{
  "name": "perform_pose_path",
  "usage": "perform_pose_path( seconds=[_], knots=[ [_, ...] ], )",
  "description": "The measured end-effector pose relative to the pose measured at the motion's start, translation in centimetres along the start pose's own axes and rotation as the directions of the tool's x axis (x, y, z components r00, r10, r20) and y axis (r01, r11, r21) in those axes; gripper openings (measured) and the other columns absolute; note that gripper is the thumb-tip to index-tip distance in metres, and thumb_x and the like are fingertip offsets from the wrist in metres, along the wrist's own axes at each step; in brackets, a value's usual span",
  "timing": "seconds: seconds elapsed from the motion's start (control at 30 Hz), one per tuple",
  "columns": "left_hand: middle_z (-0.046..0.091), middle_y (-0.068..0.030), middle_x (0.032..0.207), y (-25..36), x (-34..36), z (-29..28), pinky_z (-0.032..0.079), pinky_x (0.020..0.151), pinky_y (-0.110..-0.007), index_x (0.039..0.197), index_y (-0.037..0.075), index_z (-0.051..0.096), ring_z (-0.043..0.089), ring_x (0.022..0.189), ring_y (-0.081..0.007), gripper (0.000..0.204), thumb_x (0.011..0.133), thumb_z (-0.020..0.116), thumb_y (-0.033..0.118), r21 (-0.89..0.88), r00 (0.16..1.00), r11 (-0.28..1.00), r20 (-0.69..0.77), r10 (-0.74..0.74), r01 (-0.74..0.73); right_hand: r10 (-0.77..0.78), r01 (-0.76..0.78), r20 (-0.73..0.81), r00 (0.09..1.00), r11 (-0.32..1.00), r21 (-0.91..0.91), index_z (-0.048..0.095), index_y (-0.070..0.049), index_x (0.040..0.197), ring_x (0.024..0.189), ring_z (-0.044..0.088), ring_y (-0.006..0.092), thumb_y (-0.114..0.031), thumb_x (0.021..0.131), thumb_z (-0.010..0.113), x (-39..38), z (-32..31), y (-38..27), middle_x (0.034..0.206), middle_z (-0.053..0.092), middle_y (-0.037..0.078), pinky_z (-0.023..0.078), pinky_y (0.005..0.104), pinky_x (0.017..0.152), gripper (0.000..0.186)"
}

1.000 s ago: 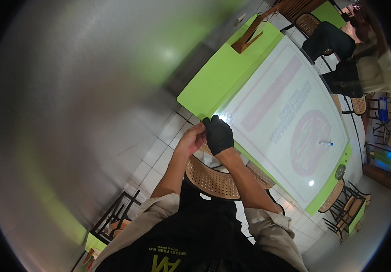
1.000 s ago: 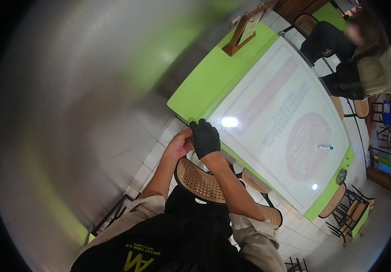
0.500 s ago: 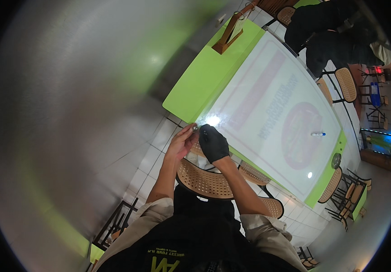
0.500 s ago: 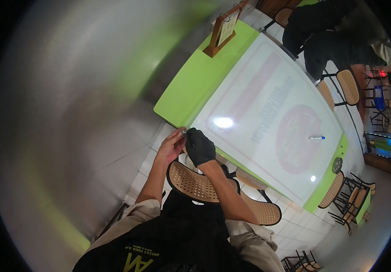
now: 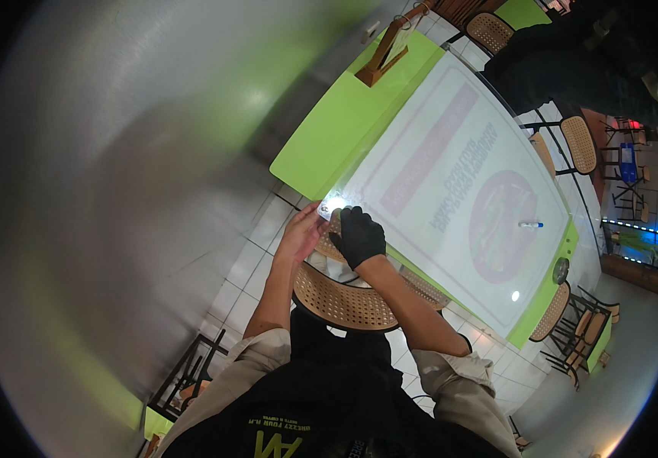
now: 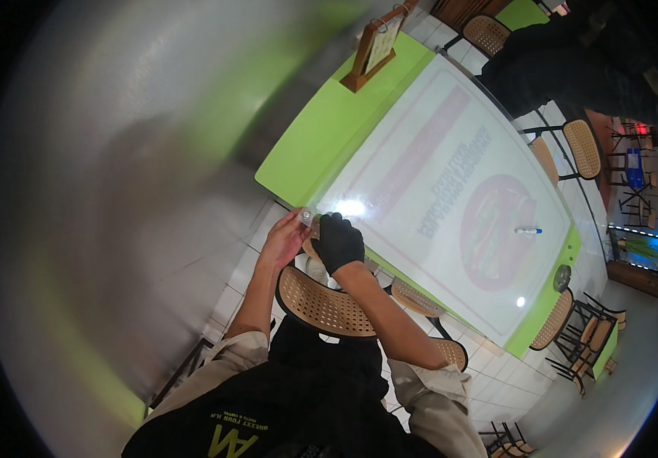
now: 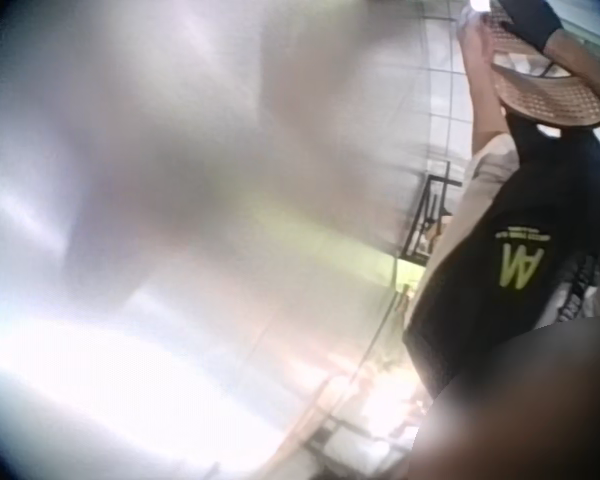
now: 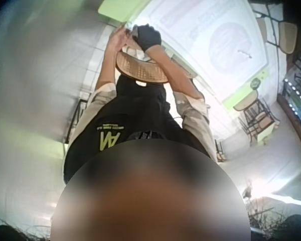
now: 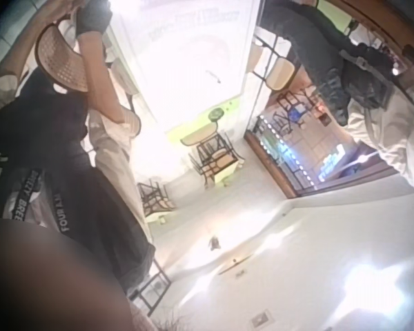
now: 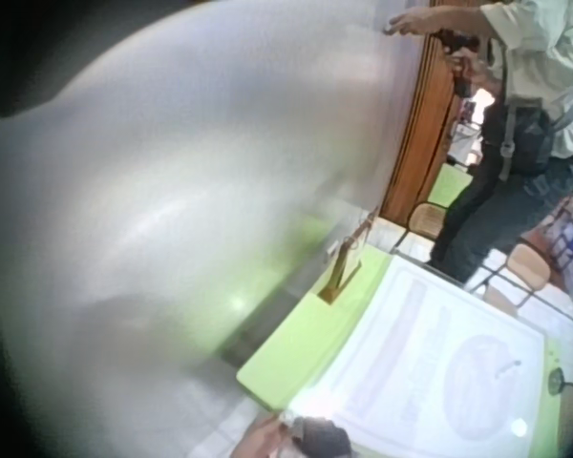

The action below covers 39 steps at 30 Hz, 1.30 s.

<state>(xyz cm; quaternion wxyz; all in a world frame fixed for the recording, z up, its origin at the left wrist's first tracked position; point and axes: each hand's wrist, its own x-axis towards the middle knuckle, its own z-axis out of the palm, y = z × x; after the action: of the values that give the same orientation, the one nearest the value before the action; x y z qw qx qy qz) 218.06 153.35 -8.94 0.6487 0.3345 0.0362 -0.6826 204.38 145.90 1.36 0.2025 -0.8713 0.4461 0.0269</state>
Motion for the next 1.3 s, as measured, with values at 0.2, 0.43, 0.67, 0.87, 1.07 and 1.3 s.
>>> perform_pose_path(
  seconds=[0.2, 0.43, 0.67, 0.87, 1.07, 1.3],
  knots=[
    [0.061, -0.0074, 0.119, -0.1, -0.1, 1.2, 0.048, 0.086, -0.029, 0.126, 0.001, 0.053, 0.059, 0.105, -0.0169, 0.031, 0.100, 0.049, 0.017, 0.000, 0.999, 0.999, 0.011, 0.046, -0.046, -0.028, 0.029, 0.031, 0.999, 0.999, -0.036, 0.059, -0.008, 0.095, 0.076, 0.066, 0.0304, -0.014, 0.078, 0.063, 1.1, 2.1, 1.1, 0.085, 0.061, 0.013, 0.054, 0.0434, 0.061, 0.019],
    [0.064, -0.0060, 0.110, -0.9, -0.1, 2.1, 0.048, 0.082, -0.028, 0.120, 0.004, 0.058, 0.060, 0.096, -0.0152, 0.027, 0.100, 0.049, 0.019, -0.046, 0.998, 0.998, -0.041, 0.044, -0.046, -0.078, 0.076, -0.030, 0.996, 0.996, -0.055, 0.057, -0.007, 0.091, 0.074, 0.065, 0.0296, -0.012, 0.076, 0.063, 0.6, 1.6, 1.0, 0.083, 0.059, 0.013, 0.054, 0.0412, 0.058, 0.016],
    [0.062, -0.0047, 0.101, -1.8, -0.7, 2.9, 0.048, 0.079, -0.027, 0.117, 0.005, 0.057, 0.058, 0.089, -0.0145, 0.023, 0.098, 0.054, 0.018, -0.178, 0.998, 0.982, -0.041, 0.050, -0.056, -0.062, 0.062, -0.035, 0.997, 0.998, 0.005, 0.057, -0.008, 0.089, 0.074, 0.065, 0.0284, -0.012, 0.077, 0.063, 0.3, 0.2, 0.5, 0.082, 0.058, 0.011, 0.054, 0.0398, 0.059, 0.014],
    [0.059, -0.0037, 0.098, -2.2, -0.3, 2.5, 0.047, 0.076, -0.029, 0.119, 0.006, 0.055, 0.055, 0.084, -0.0146, 0.027, 0.099, 0.051, 0.024, -0.182, 0.996, 0.981, 0.045, 0.081, -0.071, -0.069, 0.065, -0.052, 0.996, 0.996, -0.064, 0.056, -0.007, 0.089, 0.074, 0.065, 0.0299, -0.017, 0.078, 0.065, 0.4, 1.4, 0.7, 0.083, 0.059, 0.013, 0.054, 0.0421, 0.058, 0.017],
    [0.054, -0.0023, 0.088, -1.2, -0.6, 5.0, 0.044, 0.072, -0.028, 0.114, 0.009, 0.056, 0.051, 0.077, -0.0137, 0.025, 0.100, 0.049, 0.028, -0.143, 0.998, 0.989, -0.055, 0.027, -0.035, -0.025, 0.025, -0.016, 1.000, 0.999, -0.031, 0.057, -0.007, 0.090, 0.075, 0.066, 0.0304, -0.016, 0.080, 0.062, 0.1, 1.0, 0.8, 0.084, 0.059, 0.013, 0.054, 0.0425, 0.058, 0.014],
    [0.053, -0.0008, 0.082, -1.9, 0.2, 3.9, 0.042, 0.066, -0.028, 0.109, 0.009, 0.056, 0.049, 0.069, -0.0143, 0.022, 0.100, 0.050, 0.028, -0.188, 0.997, 0.982, -0.075, -0.014, -0.001, -0.051, 0.051, -0.008, 0.999, 0.999, -0.003, 0.057, -0.007, 0.090, 0.076, 0.066, 0.0313, -0.015, 0.081, 0.062, 0.0, 1.3, 0.7, 0.085, 0.060, 0.013, 0.054, 0.0427, 0.060, 0.014]
  ],
)
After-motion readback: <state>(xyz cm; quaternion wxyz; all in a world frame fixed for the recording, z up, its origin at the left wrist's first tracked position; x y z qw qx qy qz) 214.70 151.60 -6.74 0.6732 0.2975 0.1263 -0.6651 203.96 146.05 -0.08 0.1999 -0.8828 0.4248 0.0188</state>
